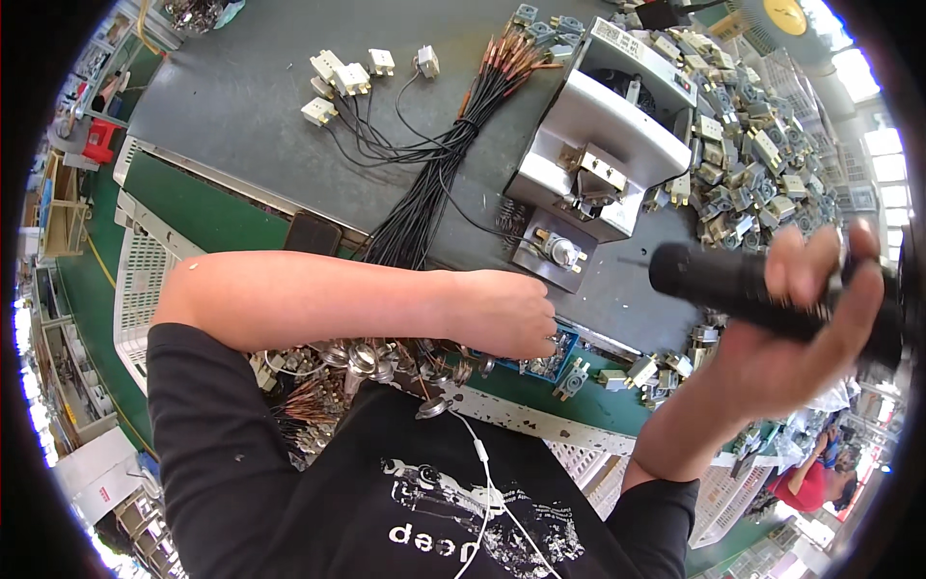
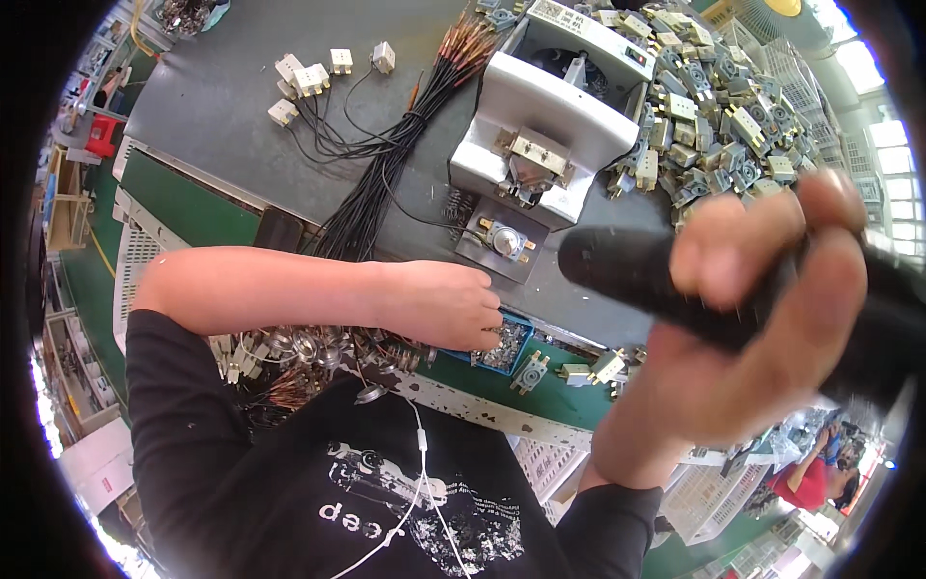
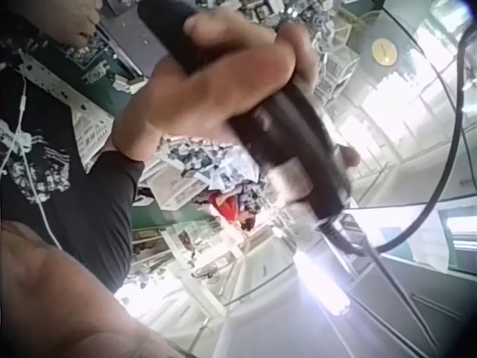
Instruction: Assembling electronic components by placing them into a fixture and using an electric screwdriver to fasten them.
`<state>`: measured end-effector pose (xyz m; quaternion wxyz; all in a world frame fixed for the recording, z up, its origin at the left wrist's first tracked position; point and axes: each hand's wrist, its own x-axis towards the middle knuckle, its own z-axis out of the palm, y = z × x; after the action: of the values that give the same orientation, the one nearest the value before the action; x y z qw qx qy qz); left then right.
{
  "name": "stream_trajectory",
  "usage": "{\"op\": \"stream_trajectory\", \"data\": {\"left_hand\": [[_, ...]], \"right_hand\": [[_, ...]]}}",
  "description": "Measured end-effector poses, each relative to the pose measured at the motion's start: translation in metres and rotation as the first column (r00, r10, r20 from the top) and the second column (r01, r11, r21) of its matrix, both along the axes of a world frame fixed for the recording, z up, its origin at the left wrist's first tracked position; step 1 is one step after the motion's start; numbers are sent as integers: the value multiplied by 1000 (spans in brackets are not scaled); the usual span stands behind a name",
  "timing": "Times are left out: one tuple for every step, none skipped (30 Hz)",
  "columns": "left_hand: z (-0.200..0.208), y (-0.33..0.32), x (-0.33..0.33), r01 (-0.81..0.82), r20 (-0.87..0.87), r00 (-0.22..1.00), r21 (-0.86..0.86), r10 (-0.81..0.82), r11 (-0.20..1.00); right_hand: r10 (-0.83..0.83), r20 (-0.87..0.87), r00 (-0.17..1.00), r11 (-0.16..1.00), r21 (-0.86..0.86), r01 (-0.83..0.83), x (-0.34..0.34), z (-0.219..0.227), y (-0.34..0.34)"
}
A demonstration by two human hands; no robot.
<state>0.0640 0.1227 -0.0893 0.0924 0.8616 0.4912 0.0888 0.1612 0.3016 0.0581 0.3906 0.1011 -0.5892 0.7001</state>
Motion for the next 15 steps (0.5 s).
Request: {"op": "stream_trajectory", "data": {"left_hand": [[1,3,0,8,7,1000,-49,-8,999],[0,3,0,9,0,1000,-47,-9,999],[-1,2,-2,-32,95,995,-38,36,999],[-2,2,-4,-74,191,978,-32,79,997],[0,2,-4,-76,189,979,-28,80,997],[1,2,-5,-94,257,961,-52,104,994],[3,2,-5,-110,324,937,-78,129,991],[4,2,-4,-112,323,938,-75,130,991],[4,2,-3,-123,343,929,-74,141,990],[5,2,-1,-135,363,919,-73,152,988],[8,2,-1,-138,361,920,-70,154,988],[11,1,0,-156,348,917,-143,197,977],[14,0,0,-173,332,913,-216,239,961],[17,-1,-1,-177,331,912,-214,242,961],[20,-2,-1,-178,355,901,-218,248,959]], "right_hand": [[-189,33,981,970,163,181,-11,-7,0],[-373,35,927,882,322,343,-21,-10,-2],[-299,-100,949,935,167,312,-36,-12,-24],[-281,-113,953,946,137,295,-39,-18,-23],[-297,-141,944,936,154,317,-42,-23,-20],[-312,-169,935,925,170,339,-47,-27,-17],[-310,-171,935,925,172,338,-49,-30,-18],[-308,-177,935,928,161,336,-52,-32,-18],[-306,-182,934,931,149,334,-54,-34,-18],[-303,-185,935,931,151,332,-56,-35,-18],[-320,-157,934,923,169,345,-57,-35,-20],[-337,-130,933,915,186,357,-59,-36,-22],[-286,-140,948,939,156,307,-60,-40,-24],[-283,-142,949,940,158,303,-60,-41,-24],[-305,-134,943,929,178,325,-59,-41,-23]]}}
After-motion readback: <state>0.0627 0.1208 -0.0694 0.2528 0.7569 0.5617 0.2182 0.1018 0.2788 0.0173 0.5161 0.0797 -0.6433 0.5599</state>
